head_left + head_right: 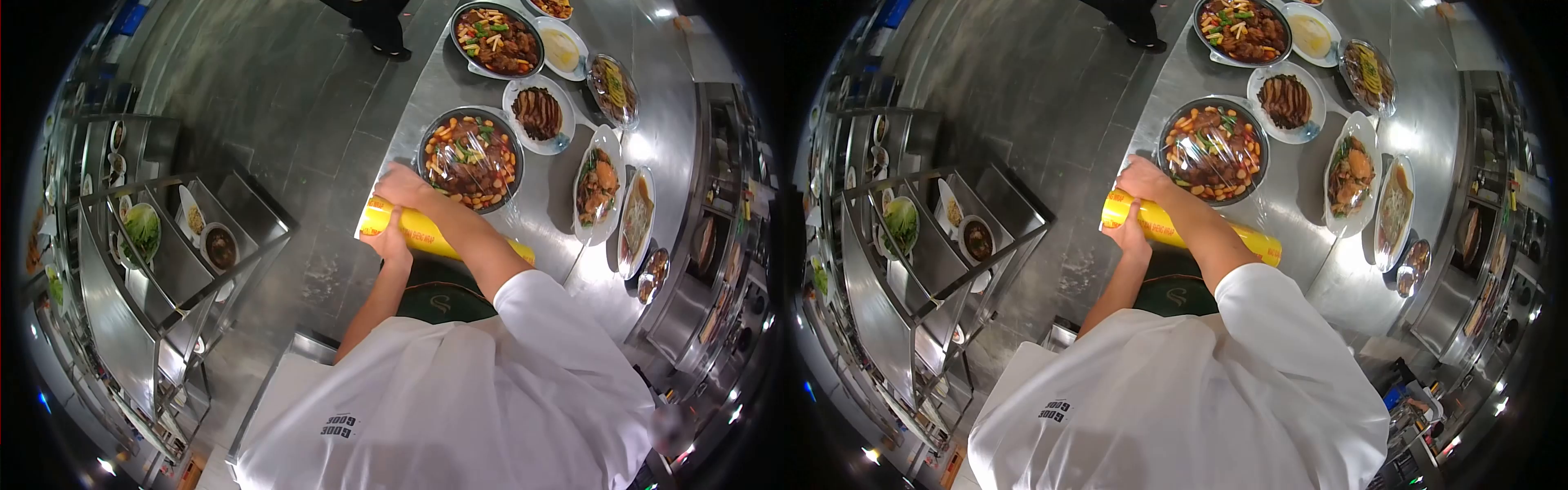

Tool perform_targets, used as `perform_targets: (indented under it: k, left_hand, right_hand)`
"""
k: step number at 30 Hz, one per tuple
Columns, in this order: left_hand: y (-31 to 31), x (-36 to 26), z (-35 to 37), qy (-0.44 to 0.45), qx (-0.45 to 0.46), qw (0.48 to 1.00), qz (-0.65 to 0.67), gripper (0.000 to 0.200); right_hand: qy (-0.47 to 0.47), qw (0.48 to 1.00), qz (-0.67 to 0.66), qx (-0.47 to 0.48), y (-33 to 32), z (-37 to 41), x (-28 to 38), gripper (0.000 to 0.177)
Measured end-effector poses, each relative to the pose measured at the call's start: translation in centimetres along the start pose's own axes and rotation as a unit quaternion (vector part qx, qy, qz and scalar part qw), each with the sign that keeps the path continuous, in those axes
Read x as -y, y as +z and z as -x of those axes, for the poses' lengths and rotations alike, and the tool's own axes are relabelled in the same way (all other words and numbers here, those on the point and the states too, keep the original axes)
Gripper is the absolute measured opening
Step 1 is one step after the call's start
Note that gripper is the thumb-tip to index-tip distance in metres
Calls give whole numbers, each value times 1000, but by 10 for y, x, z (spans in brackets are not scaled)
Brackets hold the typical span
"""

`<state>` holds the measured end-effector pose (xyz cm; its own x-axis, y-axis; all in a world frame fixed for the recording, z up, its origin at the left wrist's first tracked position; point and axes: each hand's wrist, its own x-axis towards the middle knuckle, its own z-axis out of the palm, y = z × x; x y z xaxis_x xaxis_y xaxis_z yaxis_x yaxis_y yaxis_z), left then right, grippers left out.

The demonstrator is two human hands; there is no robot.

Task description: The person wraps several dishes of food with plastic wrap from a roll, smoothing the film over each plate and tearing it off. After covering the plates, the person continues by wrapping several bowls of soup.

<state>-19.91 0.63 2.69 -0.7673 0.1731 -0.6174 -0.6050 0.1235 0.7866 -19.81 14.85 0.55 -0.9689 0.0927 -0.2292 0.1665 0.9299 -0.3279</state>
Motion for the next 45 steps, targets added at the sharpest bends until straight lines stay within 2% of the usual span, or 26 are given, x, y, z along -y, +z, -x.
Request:
perform_targets:
  k: [5,6,7,8,10,12,13,15,16,18,20,21,23,24,25,27,28,30,31,33,35,36,39,41,43,45]
  left_hand:
    - [-10,1,3,-13,19,1000,-4,83]
    - [-13,10,-1,32,28,999,-16,80]
    - [-9,9,-2,77,45,996,-27,77]
    - [-14,7,-5,65,97,993,-5,68]
    - [-35,12,3,10,64,998,-15,72]
    - [-17,9,-9,-26,55,998,-10,75]
    - [-18,10,-2,-35,21,999,-7,79]
    - [-17,11,4,-45,-11,999,-4,84]
    - [-17,12,4,-54,-3,998,13,87]
    - [-20,18,9,-66,3,997,27,90]
    - [-22,27,15,-106,79,991,9,84]
    - [-20,28,16,-107,78,991,10,84]
    - [-15,27,17,-44,145,987,62,93]
    - [-12,27,18,-44,146,986,62,93]
    - [-12,27,19,-37,135,988,62,88]
    - [-8,24,21,-30,127,990,61,83]
    - [-4,23,24,-41,101,990,86,81]
    - [6,17,29,-54,74,989,112,79]
    - [11,12,30,-82,33,993,78,79]
    - [10,13,27,-110,-12,993,44,79]
    - [-2,30,20,-31,68,994,82,67]
    - [-4,28,19,-30,71,994,79,67]
    - [-7,18,32,-7,55,997,49,68]
    - [-7,-7,52,-100,-55,993,17,67]
    - [-25,12,38,-75,-56,995,21,65]
    - [-43,15,38,-42,-75,993,75,56]
  right_hand:
    - [-33,999,38,7,7,5,-8,19]
    - [-59,997,58,-1,11,1,-13,19]
    - [-61,988,86,-110,14,-2,-5,17]
    - [-39,987,76,-134,15,-9,-11,16]
    - [-29,989,44,-139,25,8,15,16]
    - [101,988,77,-89,19,11,5,21]
    - [100,989,74,-82,21,12,8,21]
    - [129,973,7,-190,18,1,-1,23]
    - [85,969,-2,-232,12,0,-5,20]
    - [58,975,-40,-212,-9,0,-11,18]
    - [51,970,-88,-223,-37,9,-11,15]
    - [50,970,-88,-221,-53,15,-12,15]
    - [93,945,-66,-306,-76,29,-13,12]
    - [139,935,-81,-316,-77,32,-14,14]
    - [139,935,-82,-316,-75,40,-10,14]
    - [224,950,-77,-201,-69,66,0,37]
    - [226,950,-75,-202,-58,78,8,37]
    - [170,959,42,-223,-26,98,21,61]
    - [171,959,42,-223,-19,99,20,61]
    - [196,968,23,-157,-8,97,15,72]
    - [180,969,44,-163,-3,95,14,68]
    - [167,972,61,-153,-5,95,14,69]
    - [160,975,97,-116,-7,96,17,74]
    - [147,970,187,-56,-8,92,18,78]
    - [148,971,182,-47,2,93,17,80]
    - [125,974,166,-90,10,99,14,75]
